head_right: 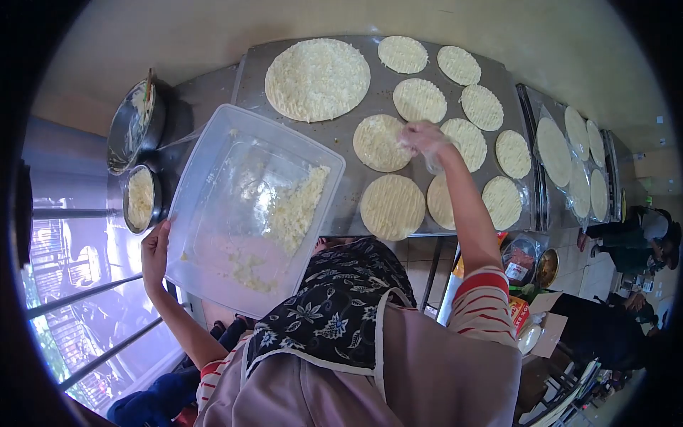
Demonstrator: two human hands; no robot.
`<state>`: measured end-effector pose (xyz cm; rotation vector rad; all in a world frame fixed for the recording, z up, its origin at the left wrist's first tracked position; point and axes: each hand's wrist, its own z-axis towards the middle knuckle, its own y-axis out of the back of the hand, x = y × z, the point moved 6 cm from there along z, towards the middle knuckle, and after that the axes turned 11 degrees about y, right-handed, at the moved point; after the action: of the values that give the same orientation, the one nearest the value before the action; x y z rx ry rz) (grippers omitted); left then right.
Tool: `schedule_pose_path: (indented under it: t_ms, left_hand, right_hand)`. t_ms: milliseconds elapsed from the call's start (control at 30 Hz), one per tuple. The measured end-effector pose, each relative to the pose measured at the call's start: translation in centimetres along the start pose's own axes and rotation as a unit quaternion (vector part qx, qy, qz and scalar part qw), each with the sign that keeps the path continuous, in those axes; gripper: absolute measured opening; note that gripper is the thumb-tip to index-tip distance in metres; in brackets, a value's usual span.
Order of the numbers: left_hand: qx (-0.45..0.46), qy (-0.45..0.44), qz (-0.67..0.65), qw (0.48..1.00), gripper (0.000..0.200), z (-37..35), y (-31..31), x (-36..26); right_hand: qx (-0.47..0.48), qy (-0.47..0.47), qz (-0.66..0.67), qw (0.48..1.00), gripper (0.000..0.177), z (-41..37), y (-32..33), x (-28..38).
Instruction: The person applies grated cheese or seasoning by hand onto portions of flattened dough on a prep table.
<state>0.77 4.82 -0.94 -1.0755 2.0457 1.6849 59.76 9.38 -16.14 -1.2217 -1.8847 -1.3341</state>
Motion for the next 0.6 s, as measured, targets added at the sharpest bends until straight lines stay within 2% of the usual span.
schedule_pose_path:
  t_ms: [67,167,200,267,300,367,400,467,600]
  left_hand:
    - [0.001,0.004,-0.001,1.000,0.035,0.3,0.0,0.3]
    - [0.003,0.017,0.015,1.000,0.034,0.4,0.2,0.1]
    - [0.003,0.026,0.031,0.999,0.034,0.5,0.2,0.0]
    - [0.000,0.011,0.026,1.000,0.034,0.8,0.2,0.0]
    - [-0.005,-0.002,0.020,1.000,0.034,0.9,0.3,-0.1]
    - [-0.006,-0.005,0.025,1.000,0.035,0.7,0.3,-0.5]
    - [-0.009,-0.005,0.027,1.000,0.035,0.7,0.3,-0.7]
    - [-0.008,-0.013,0.027,1.000,0.035,0.9,0.3,-0.5]
    - [0.001,-0.034,0.022,0.999,0.034,1.0,0.2,-0.8]
  right_hand:
    - [0.109,0.049,0.074,0.990,0.018,-2.8,-1.6,0.6]
    - [0.125,0.097,0.065,0.985,0.018,-4.3,-3.5,-1.8]
    - [0.122,0.094,0.066,0.986,0.018,-4.8,-4.0,-2.0]
    - [0.092,0.077,-0.066,0.991,0.018,-5.1,-5.1,-2.0]
    - [0.091,0.076,-0.064,0.991,0.018,-5.2,-5.8,-2.0]
    - [0.060,0.221,-0.185,0.956,0.015,-5.6,-6.8,-0.3]
    - [0.058,0.220,-0.185,0.956,0.015,-5.8,-7.3,0.0]
    - [0.011,0.275,-0.289,0.917,0.009,-6.9,-8.1,1.4]
    - [-0.016,0.317,-0.301,0.899,0.011,-8.3,-9.1,0.8]
